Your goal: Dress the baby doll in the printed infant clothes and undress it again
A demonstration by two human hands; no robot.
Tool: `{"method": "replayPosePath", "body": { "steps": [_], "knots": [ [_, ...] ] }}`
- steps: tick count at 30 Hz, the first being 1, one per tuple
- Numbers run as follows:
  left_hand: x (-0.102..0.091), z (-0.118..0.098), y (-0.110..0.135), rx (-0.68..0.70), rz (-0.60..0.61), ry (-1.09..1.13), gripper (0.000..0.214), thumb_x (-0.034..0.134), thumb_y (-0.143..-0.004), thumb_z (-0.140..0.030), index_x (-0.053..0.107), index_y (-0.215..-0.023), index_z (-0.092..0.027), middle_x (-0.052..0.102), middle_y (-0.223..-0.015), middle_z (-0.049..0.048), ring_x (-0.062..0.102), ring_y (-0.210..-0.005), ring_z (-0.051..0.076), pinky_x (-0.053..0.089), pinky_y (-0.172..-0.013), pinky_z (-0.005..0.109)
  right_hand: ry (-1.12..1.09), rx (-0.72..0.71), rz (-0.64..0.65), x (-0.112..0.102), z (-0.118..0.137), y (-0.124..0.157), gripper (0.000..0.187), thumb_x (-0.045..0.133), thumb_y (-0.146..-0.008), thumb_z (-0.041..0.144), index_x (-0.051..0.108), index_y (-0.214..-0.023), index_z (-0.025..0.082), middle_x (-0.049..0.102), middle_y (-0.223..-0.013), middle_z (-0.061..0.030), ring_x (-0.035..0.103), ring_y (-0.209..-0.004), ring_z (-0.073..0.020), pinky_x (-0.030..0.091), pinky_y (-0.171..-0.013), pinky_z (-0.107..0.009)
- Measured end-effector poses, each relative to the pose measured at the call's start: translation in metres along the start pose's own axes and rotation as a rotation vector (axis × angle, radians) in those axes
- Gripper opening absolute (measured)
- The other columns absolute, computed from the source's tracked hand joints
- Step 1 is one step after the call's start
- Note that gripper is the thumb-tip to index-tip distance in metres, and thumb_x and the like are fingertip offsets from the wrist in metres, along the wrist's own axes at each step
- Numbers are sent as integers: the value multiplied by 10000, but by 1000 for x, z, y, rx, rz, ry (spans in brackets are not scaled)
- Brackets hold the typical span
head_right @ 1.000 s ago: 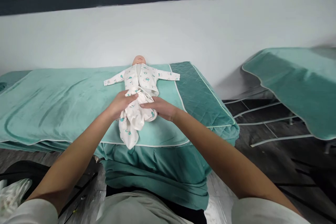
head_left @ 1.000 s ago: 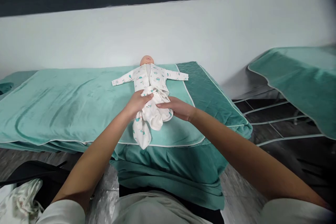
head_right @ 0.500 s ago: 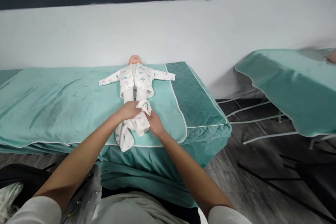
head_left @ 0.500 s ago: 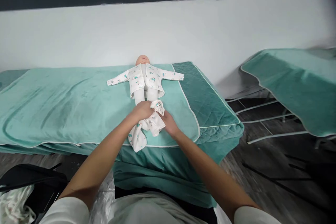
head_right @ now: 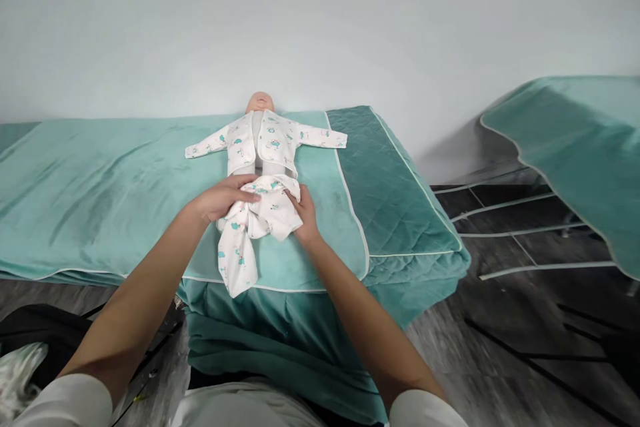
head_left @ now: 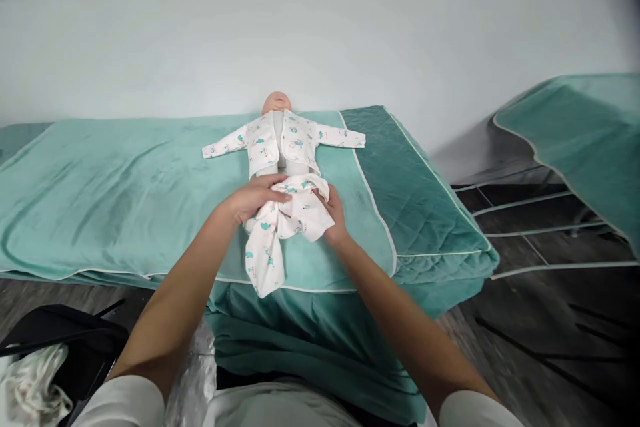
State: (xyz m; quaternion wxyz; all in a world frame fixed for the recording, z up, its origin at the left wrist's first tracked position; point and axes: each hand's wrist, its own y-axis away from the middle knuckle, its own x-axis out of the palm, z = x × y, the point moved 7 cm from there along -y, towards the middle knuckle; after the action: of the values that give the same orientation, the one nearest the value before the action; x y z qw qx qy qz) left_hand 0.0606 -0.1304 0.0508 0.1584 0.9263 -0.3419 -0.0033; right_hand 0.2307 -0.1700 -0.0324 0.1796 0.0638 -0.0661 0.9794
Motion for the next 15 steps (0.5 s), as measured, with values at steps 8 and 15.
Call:
{"method": "replayPosePath", "body": {
  "steps": [8, 15],
  "knots": [
    [-7, -34, -29, 396, -303, -381, 328, 701, -770, -232, 685, -1093, -181, 727, -1165, 43, 642, -1152, 226, 467, -1046, 346, 155, -77, -97, -3, 13, -9, 336, 580, -931, 553, 569, -1030, 233, 688, -1090, -60, 613, -1058, -236, 471, -985, -376],
    [-21, -38, -40, 463, -427, -499, 332, 669, -793, -218, 684, -1124, -192, 731, -1151, 28, 646, -1108, 204, 466, -1033, 323, 279, -138, -109, 2, 20, -38, 301, 540, -946, 545, 552, -1009, 251, 689, -1021, -51, 619, -1024, -238, 478, -946, -358]
  ]
}}
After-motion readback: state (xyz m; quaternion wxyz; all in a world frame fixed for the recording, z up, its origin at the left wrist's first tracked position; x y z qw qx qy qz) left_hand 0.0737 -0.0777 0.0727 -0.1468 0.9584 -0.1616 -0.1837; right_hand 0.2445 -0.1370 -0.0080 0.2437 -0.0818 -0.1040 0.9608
